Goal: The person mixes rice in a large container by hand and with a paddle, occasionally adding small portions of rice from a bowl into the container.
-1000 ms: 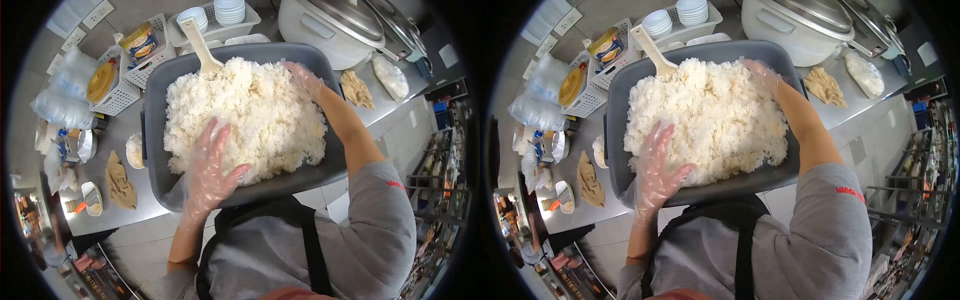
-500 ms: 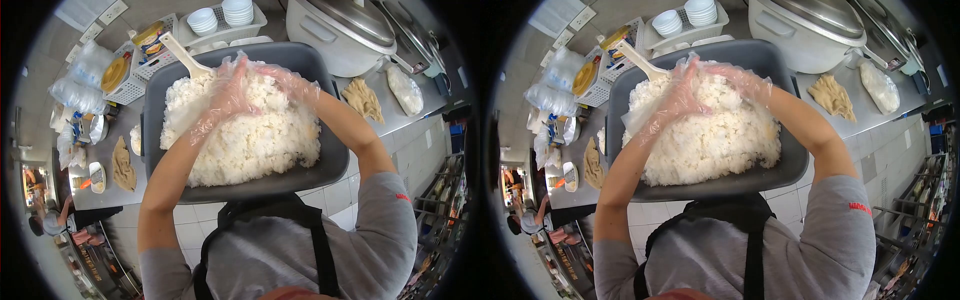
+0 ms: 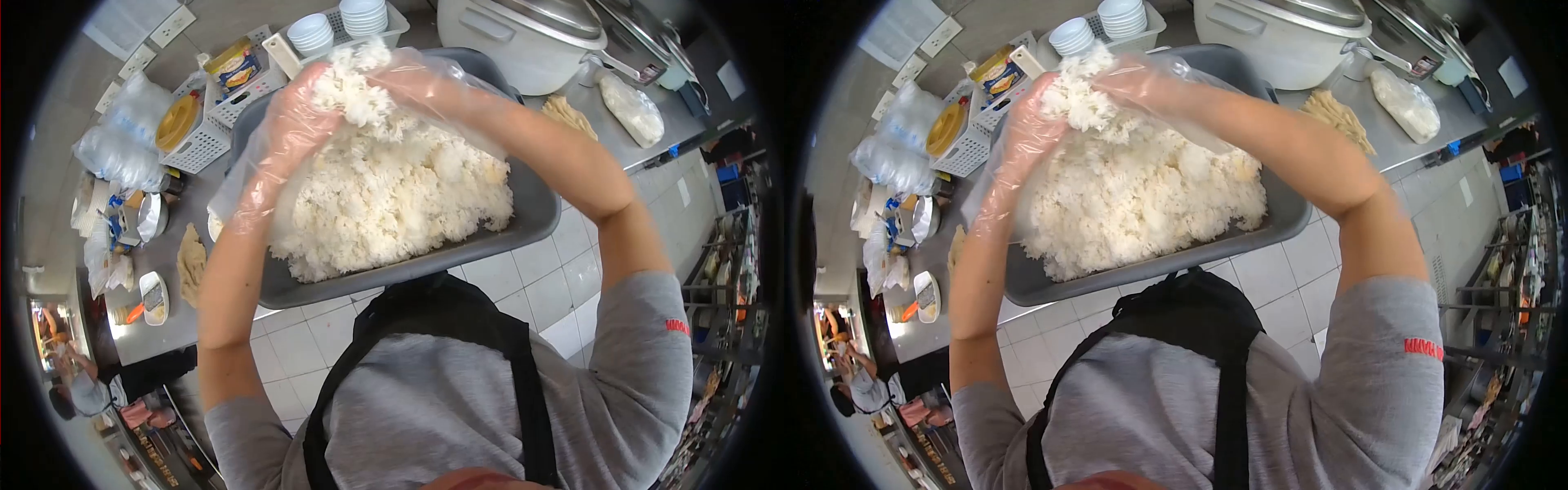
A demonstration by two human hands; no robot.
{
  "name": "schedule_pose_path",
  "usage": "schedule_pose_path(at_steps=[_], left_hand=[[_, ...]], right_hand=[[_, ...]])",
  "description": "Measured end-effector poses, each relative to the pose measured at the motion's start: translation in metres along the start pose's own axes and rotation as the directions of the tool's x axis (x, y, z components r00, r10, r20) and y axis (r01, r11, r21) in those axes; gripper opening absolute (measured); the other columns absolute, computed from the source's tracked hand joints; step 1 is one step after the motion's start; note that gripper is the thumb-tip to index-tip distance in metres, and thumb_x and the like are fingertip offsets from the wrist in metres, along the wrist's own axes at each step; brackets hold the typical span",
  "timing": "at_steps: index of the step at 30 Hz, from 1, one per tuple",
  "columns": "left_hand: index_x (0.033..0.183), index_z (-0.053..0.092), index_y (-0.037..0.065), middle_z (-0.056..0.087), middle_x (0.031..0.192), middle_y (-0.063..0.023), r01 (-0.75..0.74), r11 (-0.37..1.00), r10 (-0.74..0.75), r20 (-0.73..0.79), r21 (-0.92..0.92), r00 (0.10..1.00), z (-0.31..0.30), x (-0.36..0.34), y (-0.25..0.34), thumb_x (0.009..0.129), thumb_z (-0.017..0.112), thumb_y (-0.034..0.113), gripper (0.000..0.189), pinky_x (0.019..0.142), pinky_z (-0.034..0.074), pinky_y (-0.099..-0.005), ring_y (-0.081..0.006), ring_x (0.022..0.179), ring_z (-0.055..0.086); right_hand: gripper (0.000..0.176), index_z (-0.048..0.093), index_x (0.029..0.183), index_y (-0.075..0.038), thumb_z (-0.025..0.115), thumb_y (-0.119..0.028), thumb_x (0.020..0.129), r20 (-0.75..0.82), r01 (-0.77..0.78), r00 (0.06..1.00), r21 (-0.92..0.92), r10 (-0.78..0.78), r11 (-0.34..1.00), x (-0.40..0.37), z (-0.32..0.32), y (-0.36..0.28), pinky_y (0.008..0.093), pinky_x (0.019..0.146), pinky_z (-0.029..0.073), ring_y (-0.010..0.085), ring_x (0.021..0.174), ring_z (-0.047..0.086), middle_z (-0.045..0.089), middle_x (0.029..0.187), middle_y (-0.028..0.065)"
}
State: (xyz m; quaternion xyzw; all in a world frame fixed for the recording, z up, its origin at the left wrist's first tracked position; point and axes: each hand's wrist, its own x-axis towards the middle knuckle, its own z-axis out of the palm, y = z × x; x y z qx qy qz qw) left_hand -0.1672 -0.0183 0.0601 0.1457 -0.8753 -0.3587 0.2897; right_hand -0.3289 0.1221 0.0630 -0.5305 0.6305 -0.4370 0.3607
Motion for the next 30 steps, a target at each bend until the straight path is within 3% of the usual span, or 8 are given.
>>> schedule_pose_path(at_steps=[6, 8, 10, 12, 15, 18, 24, 30], left_hand=[[0.144, 0.027, 0.008, 0.028, 0.145, -0.0251, -0.032, 0.914, -0.162, 0.438, 0.404, 0.884, -0.011, -0.020, 0.010, 0.058, 0.084, 0.033, 0.106, 0.110, 0.029, -0.0382, -0.0328, 0.134, 0.030], [0.148, 0.019, 0.012, 0.014, 0.150, -0.0263, -0.059, 0.889, -0.202, 0.504, 0.454, 0.839, -0.007, -0.040, 0.025, 0.054, 0.084, 0.041, 0.117, 0.113, 0.022, -0.0411, -0.0359, 0.139, 0.018], [0.149, 0.016, 0.015, 0.004, 0.151, -0.0263, -0.182, 0.813, -0.083, 0.420, 0.553, 0.904, -0.002, -0.062, 0.034, 0.048, 0.078, 0.058, 0.125, 0.114, 0.017, -0.0458, -0.0418, 0.140, 0.010], [0.148, 0.018, 0.016, 0.008, 0.151, -0.0285, -0.247, 0.626, 0.064, 0.266, 0.740, 0.962, 0.008, -0.088, 0.028, 0.044, 0.075, 0.067, 0.129, 0.112, 0.021, -0.0466, -0.0452, 0.138, 0.016], [0.148, 0.018, 0.012, 0.010, 0.150, -0.0290, -0.186, 0.697, 0.143, 0.119, 0.692, 0.982, 0.020, -0.114, 0.030, 0.041, 0.075, 0.069, 0.134, 0.111, 0.023, -0.0469, -0.0452, 0.138, 0.014], [0.147, 0.016, 0.006, 0.014, 0.149, -0.0292, -0.039, 0.916, 0.010, 0.075, 0.400, 0.997, 0.040, -0.120, 0.017, 0.043, 0.075, 0.067, 0.135, 0.111, 0.022, -0.0465, -0.0458, 0.138, 0.014], [0.147, 0.009, 0.001, 0.012, 0.145, -0.0369, 0.114, 0.959, -0.149, 0.122, 0.259, 0.981, 0.049, -0.086, 0.015, 0.043, 0.083, 0.057, 0.139, 0.112, 0.016, -0.0497, -0.0487, 0.137, 0.011], [0.145, 0.017, -0.002, 0.028, 0.138, -0.0375, -0.177, 0.972, 0.145, 0.200, 0.153, 0.969, 0.111, -0.061, -0.013, 0.044, 0.086, 0.052, 0.134, 0.111, 0.022, -0.0496, -0.0526, 0.132, 0.021]], right_hand=[[0.027, 0.061, 0.116, -0.013, 0.055, -0.016, 0.089, 0.038, -0.060, 0.998, 0.046, 0.058, 0.997, -0.008, -0.018, 0.000, 0.0319, 0.090, 0.048, 0.0186, 0.103, 0.057, 0.059, 0.118, 0.0047], [0.036, 0.053, 0.126, -0.017, 0.052, -0.016, 0.090, 0.157, 0.295, 0.955, -0.412, -0.251, 0.862, -0.033, -0.049, 0.033, 0.0346, 0.090, 0.048, 0.0201, 0.107, 0.056, 0.058, 0.121, 0.0071], [0.044, 0.042, 0.136, -0.021, 0.047, -0.023, 0.092, 0.096, 0.008, 0.988, -0.821, 0.125, 0.571, -0.053, -0.049, 0.026, 0.0365, 0.093, 0.046, 0.0204, 0.113, 0.054, 0.054, 0.128, 0.0097], [0.048, 0.032, 0.142, -0.021, 0.039, -0.031, 0.095, -0.125, -0.465, 0.844, -0.655, 0.521, 0.596, -0.078, -0.032, 0.035, 0.0372, 0.098, 0.042, 0.0201, 0.122, 0.047, 0.045, 0.137, 0.0100], [0.057, 0.018, 0.148, -0.019, 0.029, -0.045, 0.098, -0.125, -0.421, 0.906, -0.142, 0.405, 0.896, -0.093, -0.025, 0.136, 0.0382, 0.108, 0.031, 0.0221, 0.135, 0.030, 0.027, 0.150, 0.0086], [0.069, 0.011, 0.149, -0.016, 0.022, -0.057, 0.095, 0.035, -0.438, 0.865, 0.539, 0.501, 0.719, -0.073, -0.020, 0.151, 0.0398, 0.113, 0.019, 0.0238, 0.142, 0.012, 0.011, 0.155, 0.0078], [0.080, 0.015, 0.149, -0.013, 0.033, -0.064, 0.090, 0.145, -0.385, 0.902, 0.697, 0.406, 0.606, -0.045, -0.014, 0.218, 0.0421, 0.115, 0.012, 0.0239, 0.142, 0.012, 0.012, 0.154, 0.0117], [0.070, 0.029, 0.144, -0.011, 0.047, -0.053, 0.090, 0.077, -0.439, 0.813, 0.733, 0.578, 0.520, -0.061, 0.003, 0.080, 0.0406, 0.107, 0.029, 0.0238, 0.133, 0.033, 0.031, 0.146, 0.0139]])
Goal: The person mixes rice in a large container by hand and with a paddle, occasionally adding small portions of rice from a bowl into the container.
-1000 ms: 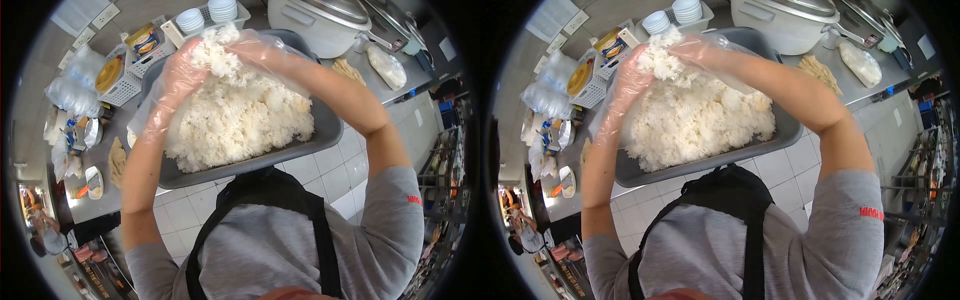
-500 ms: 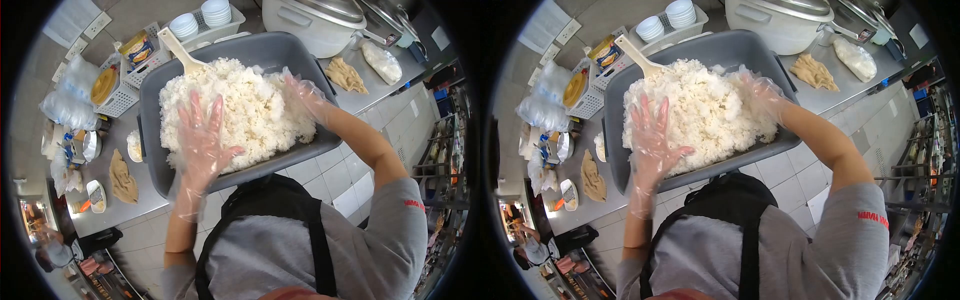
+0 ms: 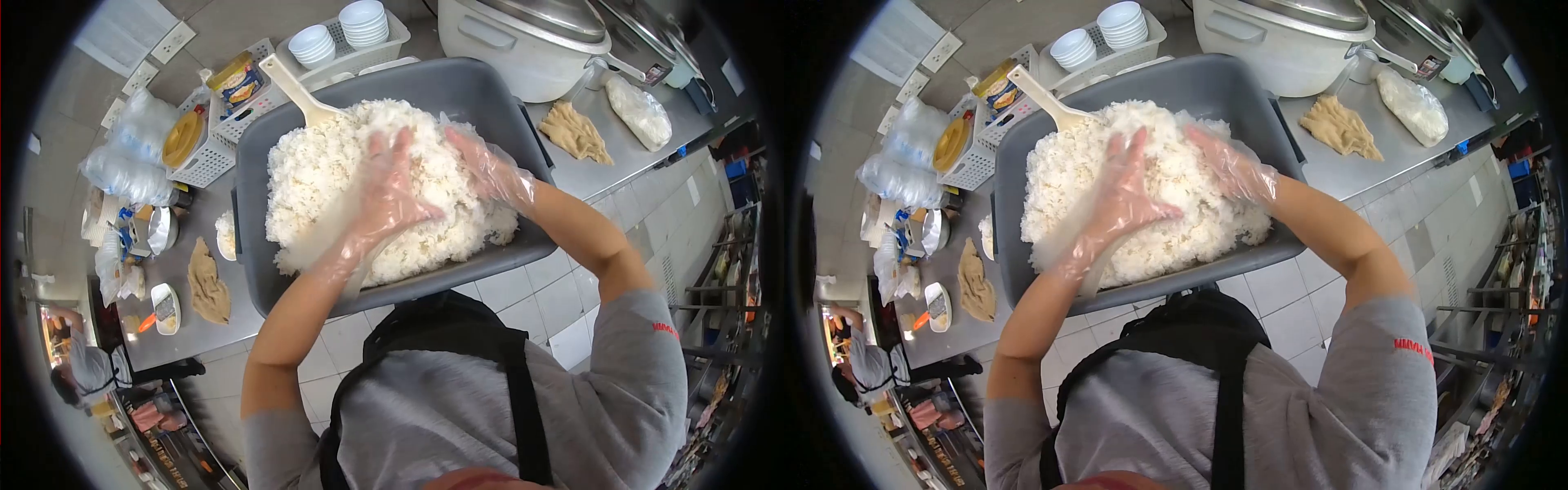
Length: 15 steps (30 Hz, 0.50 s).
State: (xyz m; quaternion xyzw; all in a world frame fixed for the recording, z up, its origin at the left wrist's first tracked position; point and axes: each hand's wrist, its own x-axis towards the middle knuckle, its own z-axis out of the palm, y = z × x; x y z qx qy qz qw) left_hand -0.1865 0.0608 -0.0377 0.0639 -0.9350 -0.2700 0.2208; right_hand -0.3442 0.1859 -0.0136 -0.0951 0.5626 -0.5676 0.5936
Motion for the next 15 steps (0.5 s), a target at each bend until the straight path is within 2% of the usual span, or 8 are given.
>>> schedule_pose_path(at_steps=[2, 4, 5, 8, 9, 10, 12, 15], left_hand=[[0.145, 0.023, 0.007, 0.037, 0.133, -0.0319, -0.042, 0.999, 0.042, -0.031, 0.001, 0.999, 0.003, 0.016, 0.010, 0.047, 0.088, 0.043, 0.123, 0.106, 0.031, -0.0483, -0.0482, 0.127, 0.033], [0.145, 0.026, 0.010, 0.043, 0.130, -0.0277, -0.123, 0.990, 0.118, -0.070, -0.072, 0.990, 0.012, 0.032, 0.002, 0.050, 0.088, 0.039, 0.117, 0.102, 0.036, -0.0461, -0.0451, 0.124, 0.038], [0.137, 0.039, 0.010, 0.051, 0.124, -0.0206, -0.080, 0.946, 0.048, -0.108, -0.315, 0.993, 0.015, 0.043, 0.000, 0.052, 0.086, 0.031, 0.099, 0.097, 0.042, -0.0414, -0.0379, 0.117, 0.048], [0.126, 0.050, 0.007, 0.058, 0.112, -0.0164, -0.096, 0.986, 0.079, -0.132, -0.133, 0.988, -0.009, 0.071, 0.019, 0.053, 0.084, 0.027, 0.084, 0.090, 0.046, -0.0388, -0.0333, 0.107, 0.055], [0.121, 0.054, 0.007, 0.060, 0.107, -0.0149, -0.089, 0.994, 0.080, -0.137, -0.061, 0.987, -0.021, 0.077, 0.027, 0.054, 0.083, 0.027, 0.075, 0.086, 0.048, -0.0393, -0.0323, 0.098, 0.060], [0.123, 0.052, 0.009, 0.060, 0.110, -0.0141, -0.008, 1.000, 0.009, -0.035, 0.010, 0.999, -0.031, 0.085, 0.034, 0.056, 0.082, 0.026, 0.076, 0.089, 0.048, -0.0382, -0.0327, 0.101, 0.059], [0.129, 0.049, 0.012, 0.058, 0.114, -0.0125, 0.127, 0.977, -0.153, 0.149, 0.174, 0.977, -0.045, 0.102, 0.038, 0.059, 0.081, 0.024, 0.078, 0.093, 0.047, -0.0359, -0.0335, 0.106, 0.058], [0.126, 0.048, 0.009, 0.052, 0.129, -0.0181, 0.078, 0.959, -0.100, 0.071, 0.271, 0.992, -0.041, 0.100, 0.013, 0.059, 0.079, 0.029, 0.077, 0.092, 0.047, -0.0374, -0.0345, 0.112, 0.055]], right_hand=[[0.066, 0.035, 0.141, -0.011, 0.052, -0.049, 0.090, -0.146, 0.087, 0.983, -0.149, -0.109, 0.985, -0.008, 0.006, -0.002, 0.0400, 0.099, 0.041, 0.0232, 0.127, 0.043, 0.040, 0.140, 0.0143], [0.058, 0.040, 0.135, -0.005, 0.052, -0.042, 0.092, 0.034, 0.147, 0.988, 0.045, -0.149, 0.988, 0.003, -0.007, 0.003, 0.0398, 0.098, 0.043, 0.0239, 0.122, 0.048, 0.046, 0.134, 0.0137], [0.054, 0.043, 0.132, -0.003, 0.053, -0.038, 0.093, 0.120, 0.165, 0.976, 0.146, -0.183, 0.975, 0.007, -0.015, 0.005, 0.0397, 0.098, 0.044, 0.0242, 0.119, 0.050, 0.049, 0.130, 0.0135], [0.041, 0.047, 0.124, -0.001, 0.058, -0.024, 0.092, -0.064, 0.455, 0.889, 0.032, -0.453, 0.890, -0.025, -0.009, -0.013, 0.0353, 0.093, 0.048, 0.0217, 0.112, 0.055, 0.053, 0.123, 0.0120], [0.033, 0.051, 0.117, -0.001, 0.062, -0.016, 0.090, -0.030, 0.475, 0.879, 0.133, -0.475, 0.870, -0.008, -0.021, -0.020, 0.0330, 0.091, 0.049, 0.0188, 0.103, 0.058, 0.057, 0.116, 0.0114], [0.036, 0.055, 0.116, -0.007, 0.062, -0.029, 0.088, 0.001, 0.573, 0.807, -0.250, -0.591, 0.781, -0.011, -0.017, -0.034, 0.0293, 0.076, 0.049, 0.0136, 0.086, 0.058, 0.061, 0.097, 0.0052], [0.038, 0.055, 0.117, -0.005, 0.063, -0.023, 0.084, 0.048, 0.349, 0.782, -0.860, -0.622, 0.372, -0.040, 0.010, -0.077, 0.0292, 0.080, 0.048, 0.0154, 0.088, 0.059, 0.063, 0.097, 0.0068], [0.042, 0.054, 0.119, -0.004, 0.060, -0.023, 0.082, 0.115, 0.338, 0.839, -0.876, -0.532, 0.345, -0.008, -0.012, -0.091, 0.0303, 0.082, 0.046, 0.0175, 0.090, 0.059, 0.063, 0.102, 0.0075]])
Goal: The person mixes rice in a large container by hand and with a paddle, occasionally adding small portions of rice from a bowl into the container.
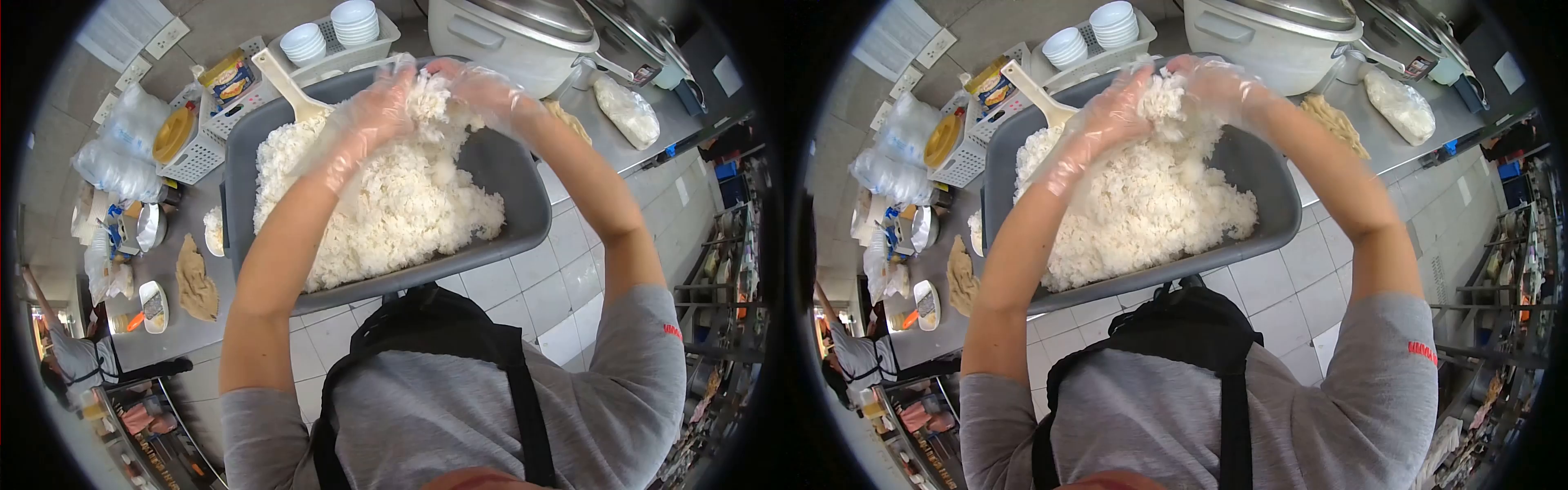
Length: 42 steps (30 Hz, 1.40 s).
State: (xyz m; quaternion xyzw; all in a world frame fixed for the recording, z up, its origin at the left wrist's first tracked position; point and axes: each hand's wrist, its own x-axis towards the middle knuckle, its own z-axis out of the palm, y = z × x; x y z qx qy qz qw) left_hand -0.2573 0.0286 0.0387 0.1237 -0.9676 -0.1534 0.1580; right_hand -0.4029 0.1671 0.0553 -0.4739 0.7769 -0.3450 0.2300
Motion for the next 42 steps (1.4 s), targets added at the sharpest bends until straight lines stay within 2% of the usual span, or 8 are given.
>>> schedule_pose_path(at_steps=[9, 13, 15, 17, 20, 35, 36, 42], left_hand=[[0.100, 0.066, 0.011, 0.039, 0.144, -0.0164, -0.079, 0.989, 0.096, -0.132, 0.125, 0.987, -0.034, -0.156, -0.012, 0.076, 0.072, 0.031, 0.032, 0.103, 0.030, -0.0499, -0.0351, 0.134, 0.030], [0.124, 0.055, 0.016, 0.022, 0.151, -0.0188, 0.028, 0.988, -0.010, -0.115, 0.153, 0.993, -0.015, -0.196, -0.002, 0.075, 0.067, 0.047, 0.059, 0.103, 0.024, -0.0574, -0.0471, 0.135, 0.019], [0.134, 0.047, 0.017, 0.014, 0.153, -0.0203, 0.073, 0.986, -0.069, -0.030, 0.152, 0.997, -0.022, -0.192, 0.005, 0.074, 0.064, 0.053, 0.073, 0.103, 0.020, -0.0616, -0.0515, 0.135, 0.017], [0.137, 0.042, 0.012, 0.015, 0.152, -0.0219, -0.040, 0.998, 0.039, -0.034, -0.048, 0.999, -0.012, -0.190, 0.000, 0.068, 0.073, 0.041, 0.081, 0.107, 0.020, -0.0571, -0.0493, 0.136, 0.016], [0.138, 0.036, 0.004, 0.016, 0.151, -0.0225, -0.058, 0.986, 0.065, 0.039, -0.159, 0.997, -0.015, -0.188, 0.007, 0.061, 0.081, 0.023, 0.091, 0.110, 0.021, -0.0514, -0.0472, 0.137, 0.016], [0.144, 0.023, 0.005, 0.039, 0.133, -0.0258, -0.059, 0.780, -0.008, -0.105, -0.623, 0.994, 0.014, -0.112, 0.001, 0.073, 0.069, 0.015, 0.085, 0.103, 0.036, -0.0419, -0.0405, 0.123, 0.041], [0.136, 0.037, 0.009, 0.051, 0.112, -0.0228, -0.214, 0.893, 0.053, -0.379, -0.396, 0.924, 0.020, -0.099, -0.002, 0.071, 0.064, 0.011, 0.070, 0.090, 0.045, -0.0414, -0.0355, 0.107, 0.052], [0.125, 0.051, 0.010, 0.059, 0.109, -0.0164, -0.011, 0.984, -0.021, -0.180, -0.180, 0.983, -0.034, -0.063, -0.013, 0.073, 0.065, 0.022, 0.055, 0.081, 0.048, -0.0402, -0.0330, 0.092, 0.060]], right_hand=[[0.075, 0.038, 0.131, 0.004, 0.065, -0.046, 0.082, 0.343, -0.710, 0.670, 0.035, 0.658, 0.704, -0.083, 0.010, 0.012, 0.0460, 0.087, 0.049, 0.0230, 0.091, 0.060, 0.056, 0.106, 0.0180], [0.071, 0.033, 0.136, 0.002, 0.053, -0.049, 0.090, 0.331, -0.411, 0.776, -0.380, 0.537, 0.829, -0.118, 0.047, 0.037, 0.0492, 0.093, 0.046, 0.0313, 0.104, 0.058, 0.050, 0.122, 0.0234], [0.067, 0.036, 0.136, -0.002, 0.046, -0.052, 0.092, 0.407, -0.576, 0.739, -0.033, 0.537, 0.817, -0.109, 0.073, 0.065, 0.0472, 0.096, 0.044, 0.0301, 0.110, 0.056, 0.049, 0.128, 0.0206], [0.063, 0.042, 0.134, -0.007, 0.038, -0.056, 0.094, 0.535, -0.684, 0.639, 0.725, 0.553, 0.089, -0.091, 0.107, 0.102, 0.0436, 0.097, 0.042, 0.0261, 0.111, 0.055, 0.053, 0.128, 0.0151], [0.062, 0.032, 0.140, -0.009, 0.047, -0.047, 0.094, 0.582, -0.598, 0.717, 0.796, 0.382, -0.090, -0.071, 0.117, 0.042, 0.0425, 0.105, 0.037, 0.0254, 0.127, 0.043, 0.041, 0.140, 0.0131], [0.060, 0.039, 0.136, 0.002, 0.065, -0.023, 0.088, 0.119, -0.287, 0.945, 0.747, 0.304, 0.600, -0.070, 0.077, -0.055, 0.0286, 0.092, 0.046, 0.0155, 0.107, 0.057, 0.056, 0.124, 0.0107], [0.050, 0.046, 0.131, 0.000, 0.062, -0.020, 0.089, 0.017, -0.102, 0.989, 0.796, 0.147, 0.596, -0.064, 0.079, -0.019, 0.0275, 0.088, 0.047, 0.0140, 0.100, 0.058, 0.061, 0.116, 0.0087], [0.036, 0.058, 0.121, -0.007, 0.048, -0.017, 0.089, -0.061, 0.043, 0.998, 0.217, -0.031, 0.975, -0.014, 0.054, -0.070, 0.0261, 0.082, 0.046, 0.0136, 0.097, 0.059, 0.064, 0.107, 0.0091]])
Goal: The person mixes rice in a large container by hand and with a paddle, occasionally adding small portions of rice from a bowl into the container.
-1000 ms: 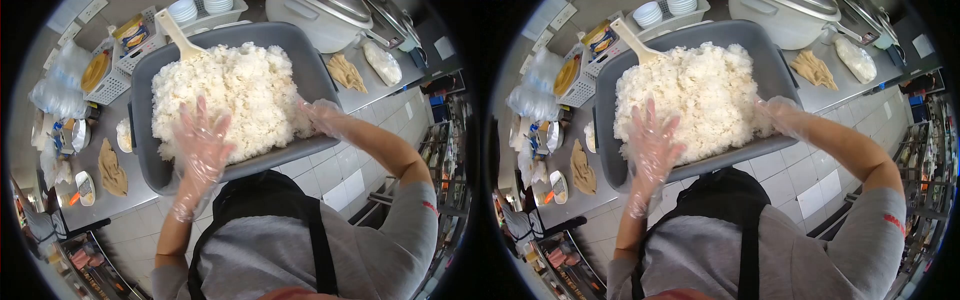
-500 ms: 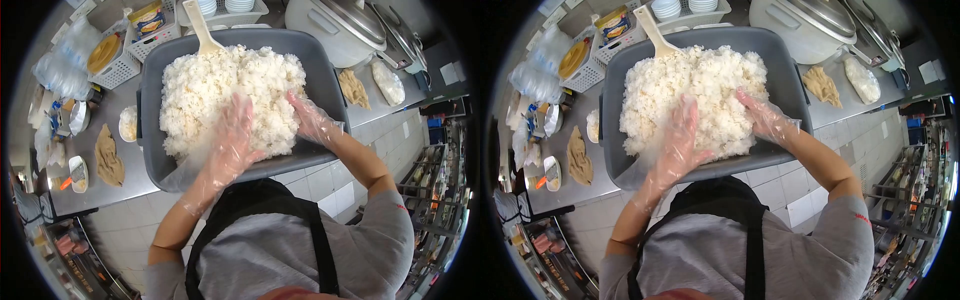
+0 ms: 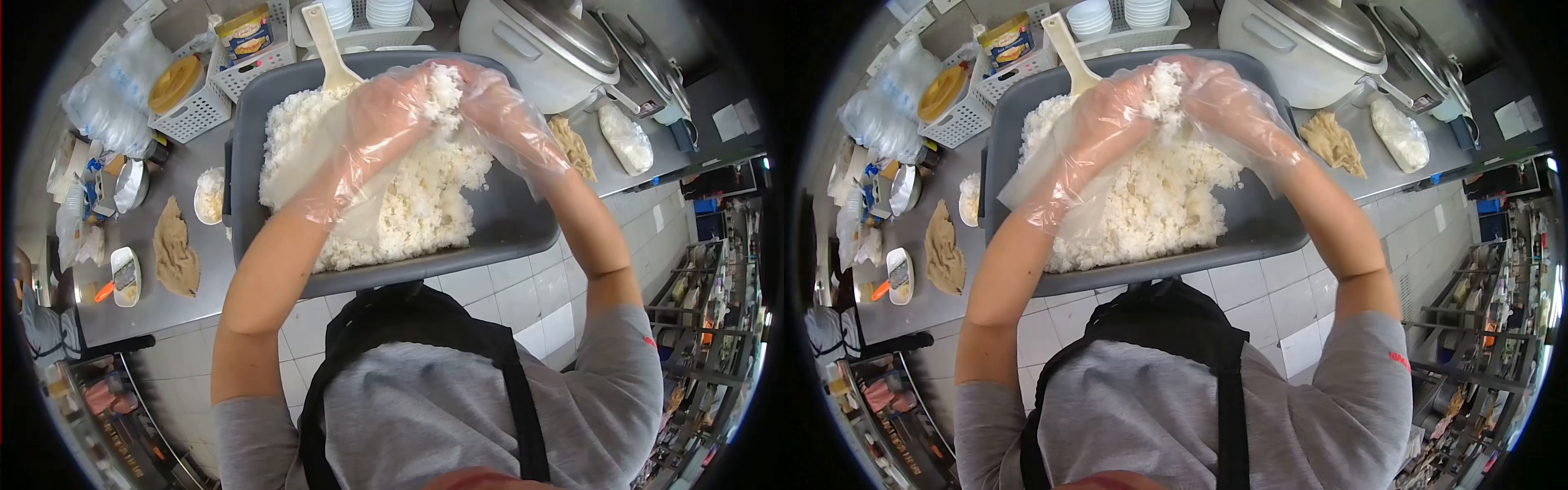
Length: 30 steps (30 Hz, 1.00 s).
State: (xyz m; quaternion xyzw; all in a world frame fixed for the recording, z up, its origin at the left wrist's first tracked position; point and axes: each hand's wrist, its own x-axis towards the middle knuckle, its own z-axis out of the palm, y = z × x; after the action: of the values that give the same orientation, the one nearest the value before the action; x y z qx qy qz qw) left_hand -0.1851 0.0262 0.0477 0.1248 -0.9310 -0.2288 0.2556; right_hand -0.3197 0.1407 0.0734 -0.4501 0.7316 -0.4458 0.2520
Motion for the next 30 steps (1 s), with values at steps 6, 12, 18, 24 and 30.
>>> schedule_pose_path(at_steps=[6, 12, 18, 24, 30], left_hand=[[0.123, 0.053, 0.009, 0.059, 0.112, -0.0153, 0.191, 0.892, -0.285, 0.179, 0.410, 0.942, -0.006, -0.012, -0.037, 0.075, 0.066, 0.022, 0.051, 0.088, 0.047, -0.0394, -0.0337, 0.105, 0.056], [0.099, 0.060, 0.006, 0.060, 0.117, -0.0137, 0.056, 0.954, -0.124, 0.218, 0.295, 0.968, -0.051, -0.064, -0.025, 0.077, 0.067, 0.017, 0.026, 0.095, 0.042, -0.0385, -0.0346, 0.118, 0.048], [0.082, 0.063, 0.005, 0.062, 0.116, -0.0117, 0.014, 0.987, 0.005, -0.118, 0.159, 0.993, -0.067, -0.119, -0.074, 0.075, 0.069, 0.012, 0.011, 0.092, 0.043, -0.0393, -0.0323, 0.111, 0.053], [0.083, 0.064, 0.005, 0.064, 0.113, -0.0120, 0.065, 0.980, -0.023, -0.215, 0.189, 0.976, -0.060, -0.133, -0.104, 0.073, 0.069, 0.008, 0.012, 0.089, 0.045, -0.0403, -0.0326, 0.104, 0.057], [0.080, 0.063, 0.006, 0.066, 0.105, -0.0117, 0.035, 0.975, 0.022, -0.251, 0.221, 0.968, -0.056, -0.126, -0.101, 0.069, 0.066, 0.002, 0.013, 0.082, 0.047, -0.0401, -0.0319, 0.090, 0.060]], right_hand=[[0.041, 0.054, 0.128, -0.014, 0.052, -0.017, 0.087, 0.374, 0.413, 0.911, -0.804, -0.176, 0.427, 0.011, 0.048, -0.042, 0.0333, 0.095, 0.048, 0.0291, 0.116, 0.053, 0.058, 0.123, 0.0127], [0.042, 0.054, 0.129, -0.021, 0.052, -0.027, 0.087, 0.408, 0.374, 0.910, -0.730, -0.074, 0.571, 0.079, 0.061, 0.034, 0.0338, 0.098, 0.044, 0.0252, 0.111, 0.057, 0.060, 0.121, 0.0086], [0.037, 0.068, 0.102, -0.010, 0.070, -0.036, 0.077, 0.260, 0.290, 0.930, -0.086, -0.259, 0.953, 0.127, 0.060, -0.028, 0.0319, 0.081, 0.044, 0.0191, 0.091, 0.059, 0.066, 0.100, 0.0082], [0.035, 0.059, 0.087, -0.008, 0.065, -0.041, 0.084, 0.166, 0.104, 0.971, 0.357, -0.172, 0.928, 0.141, 0.103, -0.044, 0.0284, 0.075, 0.043, 0.0125, 0.078, 0.052, 0.054, 0.079, 0.0005], [0.036, 0.049, 0.074, -0.013, 0.051, -0.044, 0.092, -0.220, 0.368, 0.927, 0.690, -0.304, 0.623, 0.065, 0.007, -0.104, 0.0375, 0.051, 0.045, 0.0150, 0.052, 0.049, 0.042, 0.055, -0.0014]])
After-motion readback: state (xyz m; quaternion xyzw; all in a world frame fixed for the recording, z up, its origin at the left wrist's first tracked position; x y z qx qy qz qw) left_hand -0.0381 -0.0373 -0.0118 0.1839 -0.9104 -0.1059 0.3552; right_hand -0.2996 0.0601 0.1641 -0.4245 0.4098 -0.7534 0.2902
